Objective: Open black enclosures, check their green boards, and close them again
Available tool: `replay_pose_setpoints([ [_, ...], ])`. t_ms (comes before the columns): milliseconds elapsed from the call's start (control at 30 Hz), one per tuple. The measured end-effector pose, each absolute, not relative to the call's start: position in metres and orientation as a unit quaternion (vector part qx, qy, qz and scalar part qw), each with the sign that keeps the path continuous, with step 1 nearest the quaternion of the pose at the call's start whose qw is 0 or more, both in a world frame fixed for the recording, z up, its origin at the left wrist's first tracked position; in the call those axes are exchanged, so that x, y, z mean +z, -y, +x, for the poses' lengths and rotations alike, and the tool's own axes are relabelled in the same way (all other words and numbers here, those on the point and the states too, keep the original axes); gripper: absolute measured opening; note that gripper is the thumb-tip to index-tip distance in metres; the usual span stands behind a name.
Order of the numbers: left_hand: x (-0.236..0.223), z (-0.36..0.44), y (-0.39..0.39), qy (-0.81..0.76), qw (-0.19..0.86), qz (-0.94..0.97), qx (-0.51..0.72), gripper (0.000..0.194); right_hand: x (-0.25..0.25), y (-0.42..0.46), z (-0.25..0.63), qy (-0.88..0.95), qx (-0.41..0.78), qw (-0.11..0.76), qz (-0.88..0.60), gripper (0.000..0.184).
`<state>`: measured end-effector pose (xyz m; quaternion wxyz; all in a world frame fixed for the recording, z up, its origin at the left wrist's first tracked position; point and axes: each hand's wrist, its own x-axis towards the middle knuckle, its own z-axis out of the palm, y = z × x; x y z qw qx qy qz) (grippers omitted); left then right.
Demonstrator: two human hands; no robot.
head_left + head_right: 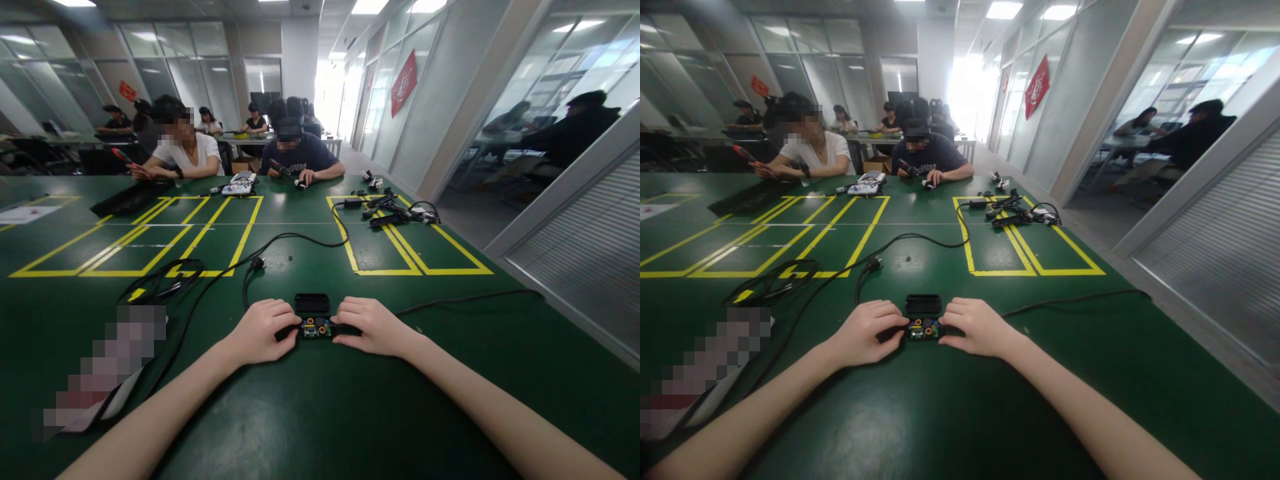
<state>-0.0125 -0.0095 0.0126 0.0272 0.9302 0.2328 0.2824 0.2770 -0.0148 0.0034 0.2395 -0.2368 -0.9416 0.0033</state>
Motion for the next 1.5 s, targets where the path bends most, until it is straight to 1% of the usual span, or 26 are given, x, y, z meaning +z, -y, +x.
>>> replay_pose_setpoints([
  [100,0.012,-0.013,0.009,-0.240,0.031,0.924,0.296,0.011,0.005,0.014,0.281,0.933,0.023,0.268,-0.239,0.026],
  [200,0.010,-0.011,0.010,-0.248,0.094,0.918,0.295,0.012,0.006,0.016,0.282,0.928,0.032,0.277,-0.245,0.018],
  [300,0.008,-0.010,0.011,-0.258,0.127,0.915,0.283,0.012,0.005,0.016,0.279,0.929,0.034,0.268,-0.252,0.020],
  [400,0.009,-0.009,0.011,-0.268,0.138,0.915,0.268,0.013,0.004,0.016,0.276,0.932,0.034,0.257,-0.255,0.025],
  [533,0.010,-0.007,0.013,-0.275,0.135,0.913,0.270,0.012,0.000,0.016,0.274,0.929,0.034,0.264,-0.258,0.028],
  [600,0.009,-0.005,0.013,-0.305,0.153,0.890,0.303,0.013,-0.004,0.017,0.273,0.910,0.053,0.284,-0.297,0.031],
  [633,0.008,-0.005,0.013,-0.331,0.161,0.872,0.321,0.016,-0.006,0.017,0.272,0.894,0.065,0.298,-0.328,0.032],
  [700,0.005,-0.004,0.011,-0.402,0.163,0.828,0.356,0.017,-0.010,0.015,0.269,0.856,0.082,0.322,-0.397,0.026],
  [767,0.002,-0.003,0.007,-0.452,0.151,0.806,0.351,0.015,-0.014,0.012,0.266,0.828,0.089,0.325,-0.448,0.016],
  [833,-0.001,-0.003,0.003,-0.462,0.153,0.807,0.334,0.020,-0.016,0.010,0.264,0.816,0.101,0.318,-0.473,0.019],
  [900,-0.003,-0.003,0.001,-0.460,0.175,0.808,0.323,0.021,-0.016,0.008,0.262,0.806,0.131,0.317,-0.482,0.017],
  [1000,-0.004,-0.002,0.000,-0.469,0.228,0.791,0.321,0.019,-0.015,0.007,0.261,0.764,0.228,0.341,-0.497,0.012],
  [1100,-0.003,0.000,0.002,-0.485,0.278,0.761,0.329,0.020,-0.013,0.008,0.261,0.705,0.333,0.368,-0.507,0.015],
  [1167,-0.003,0.001,0.004,-0.479,0.307,0.749,0.339,0.020,-0.013,0.008,0.261,0.679,0.379,0.382,-0.499,0.019],
  [1267,-0.002,0.002,0.004,-0.449,0.342,0.743,0.361,0.016,-0.013,0.009,0.260,0.669,0.404,0.402,-0.477,0.027],
  [1333,-0.002,0.002,0.004,-0.431,0.360,0.738,0.375,0.014,-0.013,0.010,0.259,0.684,0.401,0.399,-0.461,0.031],
  [1433,0.000,0.002,0.005,-0.409,0.380,0.734,0.386,0.020,-0.011,0.014,0.260,0.714,0.389,0.387,-0.435,0.025],
  [1500,0.002,0.002,0.008,-0.392,0.383,0.743,0.385,0.021,-0.009,0.016,0.261,0.720,0.390,0.388,-0.422,0.020],
])
